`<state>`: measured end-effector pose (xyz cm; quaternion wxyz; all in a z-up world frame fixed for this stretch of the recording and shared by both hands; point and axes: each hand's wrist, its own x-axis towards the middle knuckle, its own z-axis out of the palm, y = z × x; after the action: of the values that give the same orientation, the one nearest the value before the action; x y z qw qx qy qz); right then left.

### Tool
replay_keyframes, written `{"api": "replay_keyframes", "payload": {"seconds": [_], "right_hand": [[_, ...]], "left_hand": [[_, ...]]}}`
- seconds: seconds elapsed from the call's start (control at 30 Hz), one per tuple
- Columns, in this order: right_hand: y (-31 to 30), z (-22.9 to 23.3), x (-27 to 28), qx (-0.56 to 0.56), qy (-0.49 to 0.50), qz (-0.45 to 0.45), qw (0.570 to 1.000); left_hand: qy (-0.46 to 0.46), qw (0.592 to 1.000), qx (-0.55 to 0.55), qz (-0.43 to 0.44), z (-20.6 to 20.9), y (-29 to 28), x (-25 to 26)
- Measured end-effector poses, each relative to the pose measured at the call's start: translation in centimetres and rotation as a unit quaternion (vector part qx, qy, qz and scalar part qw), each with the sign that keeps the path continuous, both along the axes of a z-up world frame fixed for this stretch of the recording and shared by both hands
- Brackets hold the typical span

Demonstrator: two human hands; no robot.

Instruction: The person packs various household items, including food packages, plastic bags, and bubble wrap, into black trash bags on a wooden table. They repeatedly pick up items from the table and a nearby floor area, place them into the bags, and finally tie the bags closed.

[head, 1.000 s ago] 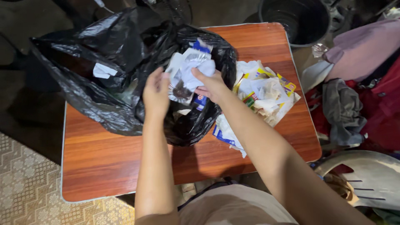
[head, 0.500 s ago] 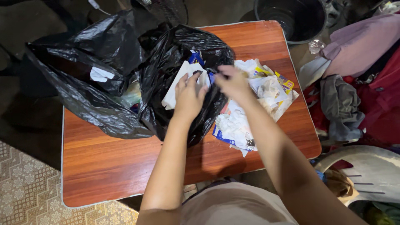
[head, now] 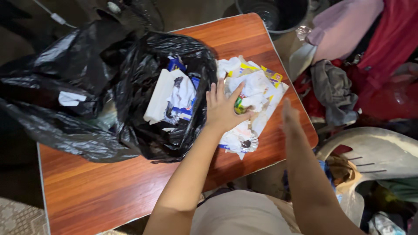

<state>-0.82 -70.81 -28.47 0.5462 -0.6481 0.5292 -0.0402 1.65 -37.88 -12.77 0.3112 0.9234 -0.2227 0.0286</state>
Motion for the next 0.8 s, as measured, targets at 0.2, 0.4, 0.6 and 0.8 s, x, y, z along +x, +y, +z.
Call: {"api": "replay_keyframes", "payload": {"seconds": [0.2,0.4,0.6,0.8], "right_hand": [[3.2,-0.2,0.5,0.073,0.05,0.034,0.995],[4.0,0.0,1.1,0.065,0.052,0.023,0.996],[3.7,-1.0,1.8,0.114,0.033,0.03,0.993],[5.8,0.7,1.3,0.235,-0.15,0.069,0.958]], "left_hand": [[0.093,0.994,0.061,0.001,-0.7,-1.7,-0.2],[0.048,0.997,0.028,-0.054,-2.9,-2.4,-0.4],[0.145,0.984,0.067,-0.074,-3.8,-2.8,0.2],[0.172,0.982,0.047,-0.059,-4.4,-2.5,0.0]]}}
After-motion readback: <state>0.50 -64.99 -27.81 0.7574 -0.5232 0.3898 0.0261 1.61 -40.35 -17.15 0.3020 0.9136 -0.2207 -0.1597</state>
